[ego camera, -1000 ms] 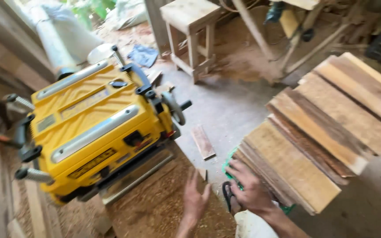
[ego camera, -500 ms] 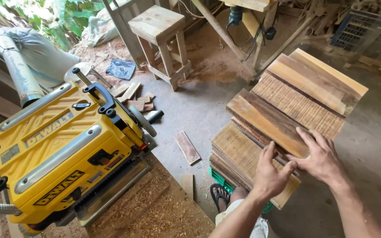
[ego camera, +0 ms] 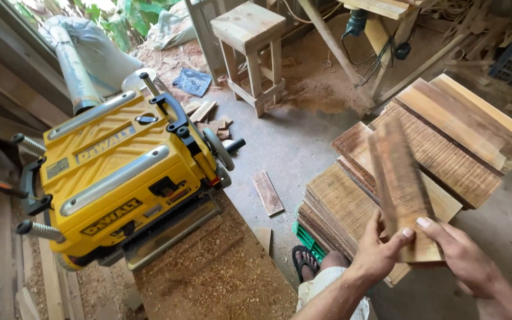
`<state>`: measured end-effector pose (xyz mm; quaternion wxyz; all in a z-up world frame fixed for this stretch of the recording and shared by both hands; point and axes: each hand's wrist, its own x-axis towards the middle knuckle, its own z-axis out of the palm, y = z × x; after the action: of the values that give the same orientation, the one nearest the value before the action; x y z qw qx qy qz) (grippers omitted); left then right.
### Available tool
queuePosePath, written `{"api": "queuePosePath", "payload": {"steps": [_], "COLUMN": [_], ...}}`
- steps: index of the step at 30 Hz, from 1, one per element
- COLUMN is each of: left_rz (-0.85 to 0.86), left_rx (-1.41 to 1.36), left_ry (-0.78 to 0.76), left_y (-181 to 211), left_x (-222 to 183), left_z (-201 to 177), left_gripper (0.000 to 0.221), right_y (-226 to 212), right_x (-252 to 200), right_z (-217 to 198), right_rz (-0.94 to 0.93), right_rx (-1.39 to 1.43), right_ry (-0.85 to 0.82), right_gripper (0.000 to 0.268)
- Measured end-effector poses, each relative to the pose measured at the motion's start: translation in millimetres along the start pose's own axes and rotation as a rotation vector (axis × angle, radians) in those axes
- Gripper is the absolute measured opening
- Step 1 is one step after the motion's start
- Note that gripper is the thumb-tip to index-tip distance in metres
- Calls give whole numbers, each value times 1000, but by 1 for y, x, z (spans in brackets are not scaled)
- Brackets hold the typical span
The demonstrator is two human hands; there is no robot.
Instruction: Feeding wooden boards into a thickness planer to smooth and level their surfaces.
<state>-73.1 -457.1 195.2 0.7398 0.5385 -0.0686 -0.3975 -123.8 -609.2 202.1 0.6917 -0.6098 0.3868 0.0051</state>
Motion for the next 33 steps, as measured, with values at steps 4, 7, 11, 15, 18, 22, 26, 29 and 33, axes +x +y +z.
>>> {"api": "queuePosePath", "payload": {"steps": [4,7,11,15,18,22,26,29,33], "left_rz": [149,198,296,389,402,407,346,302,352], "left_rx": [-283,-17,30,7,-46,-47,-157,-176,-76], "left_ry": [138,295,408,639,803,1001,1171,1247,1273], "left_y": [-47,-43,-36,-57,-69,-115,-139,-134,-148], "left_x": [28,9,-7,-31,-64,-107,-150,-184,-206], "left_z": [-21,-34,-68,-119,-165,-224,-262,-276,-299], "left_gripper": [83,63,65,75,80,82,83,79,84], "right_y": [2,21,26,38,38,102,154,173,221], "right_x": [-8,-17,-9,-9,-34,-9,-1,-9,-3], "right_z": [27,46,83,140,203,254,304,336,368], "right_rz": [43,-23,-23,38,126,189,254,329,229], "right_rx": [148,267,281,273,207,58,-17,-71,-99], "right_ry": [-7,-51,-196,-394,-519,-698,-930,-973,-941], "right_gripper": [46,48,51,50,55,60,54,52,67]}}
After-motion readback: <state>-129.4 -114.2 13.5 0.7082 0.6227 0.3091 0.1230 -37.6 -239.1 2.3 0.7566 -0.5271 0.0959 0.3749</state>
